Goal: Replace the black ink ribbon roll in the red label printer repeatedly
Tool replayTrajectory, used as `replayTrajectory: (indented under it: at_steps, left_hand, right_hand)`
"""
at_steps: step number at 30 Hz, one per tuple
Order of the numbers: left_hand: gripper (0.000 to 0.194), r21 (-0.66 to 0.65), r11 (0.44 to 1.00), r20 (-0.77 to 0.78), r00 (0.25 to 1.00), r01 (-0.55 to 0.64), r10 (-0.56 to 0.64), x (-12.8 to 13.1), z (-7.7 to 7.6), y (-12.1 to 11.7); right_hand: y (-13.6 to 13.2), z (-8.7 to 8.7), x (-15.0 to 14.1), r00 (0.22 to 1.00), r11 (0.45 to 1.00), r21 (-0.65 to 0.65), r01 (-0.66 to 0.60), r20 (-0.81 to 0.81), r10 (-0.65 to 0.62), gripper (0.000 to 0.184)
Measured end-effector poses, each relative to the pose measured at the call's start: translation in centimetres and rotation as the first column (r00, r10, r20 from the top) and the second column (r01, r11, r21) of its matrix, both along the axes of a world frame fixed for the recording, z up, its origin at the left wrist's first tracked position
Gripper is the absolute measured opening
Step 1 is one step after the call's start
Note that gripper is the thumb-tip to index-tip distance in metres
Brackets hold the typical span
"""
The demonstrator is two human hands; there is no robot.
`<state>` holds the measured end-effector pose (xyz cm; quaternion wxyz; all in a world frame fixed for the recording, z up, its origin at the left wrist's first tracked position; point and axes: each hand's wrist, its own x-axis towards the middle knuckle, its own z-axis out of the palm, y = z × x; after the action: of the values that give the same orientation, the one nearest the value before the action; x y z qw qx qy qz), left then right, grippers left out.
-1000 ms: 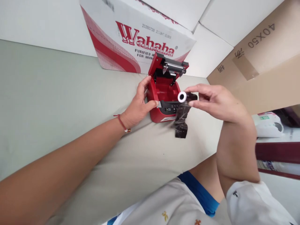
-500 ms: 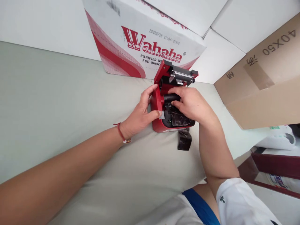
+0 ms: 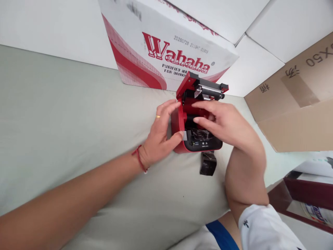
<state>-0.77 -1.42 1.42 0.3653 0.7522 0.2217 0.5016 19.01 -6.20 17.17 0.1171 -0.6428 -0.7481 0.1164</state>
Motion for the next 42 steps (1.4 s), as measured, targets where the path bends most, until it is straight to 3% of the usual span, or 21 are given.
replayTrajectory:
  at_steps: [2, 4, 7, 12, 17, 23, 28, 31, 35, 42]
  left_hand:
    - [0.060, 0.167, 0.981, 0.001, 0.995, -0.097, 0.098, -0.3, 0.6, -1.0]
    - [0.059, 0.329, 0.939, 0.004, 0.994, -0.100, 0.105, -0.3, 1.0, -1.8]
    - [0.062, 0.447, 0.893, -0.017, 0.998, -0.054, 0.068, 0.0, 1.0, -2.5]
    - [0.053, 0.490, 0.871, -0.041, 0.997, -0.032, 0.060, 0.2, 0.9, -2.7]
    - [0.039, 0.649, 0.754, -0.012, 0.989, -0.103, 0.145, 0.2, 0.9, -3.0]
    - [0.042, 0.567, 0.820, -0.006, 0.996, -0.074, 0.094, 0.4, 0.7, -3.0]
    - [0.028, 0.647, 0.750, 0.030, 0.987, -0.140, 0.158, 0.6, 0.7, -2.9]
    - [0.041, 0.581, 0.808, 0.008, 0.993, -0.100, 0.117, 0.2, 0.9, -2.4]
    - [0.061, 0.345, 0.938, -0.049, 0.997, -0.035, 0.055, -0.7, 1.6, -1.3]
    - [0.052, 0.148, 0.989, -0.054, 0.999, 0.009, -0.001, -1.0, 2.6, -0.6]
  right_hand:
    - [-1.3, 1.4, 0.5, 0.991, 0.989, 0.121, 0.081, -0.119, -0.066, 0.024]
    - [-1.9, 2.0, 1.4, 0.964, 0.926, 0.309, 0.219, -0.216, -0.156, 0.028]
    - [-1.0, 1.2, 3.2, 0.961, 0.829, 0.496, 0.259, -0.222, -0.166, 0.038]
    - [1.3, -0.8, 4.6, 0.995, 0.921, 0.377, 0.095, -0.037, -0.087, 0.044]
    - [-0.4, 1.2, 3.4, 1.000, 0.949, 0.314, 0.018, -0.004, -0.018, 0.035]
    - [-2.5, 2.6, 2.8, 0.985, 0.991, 0.121, -0.063, 0.168, 0.042, 0.037]
    - [-2.4, 2.2, 2.2, 0.959, 0.996, -0.026, -0.080, 0.270, 0.084, 0.047]
    - [-2.2, 2.3, 1.9, 0.951, 0.998, -0.037, -0.056, 0.303, 0.064, 0.047]
    - [-2.2, 2.4, 1.8, 0.954, 0.998, -0.023, -0.066, 0.292, 0.070, 0.047]
    - [-2.1, 2.0, 2.3, 0.957, 0.997, -0.022, -0.080, 0.277, 0.083, 0.044]
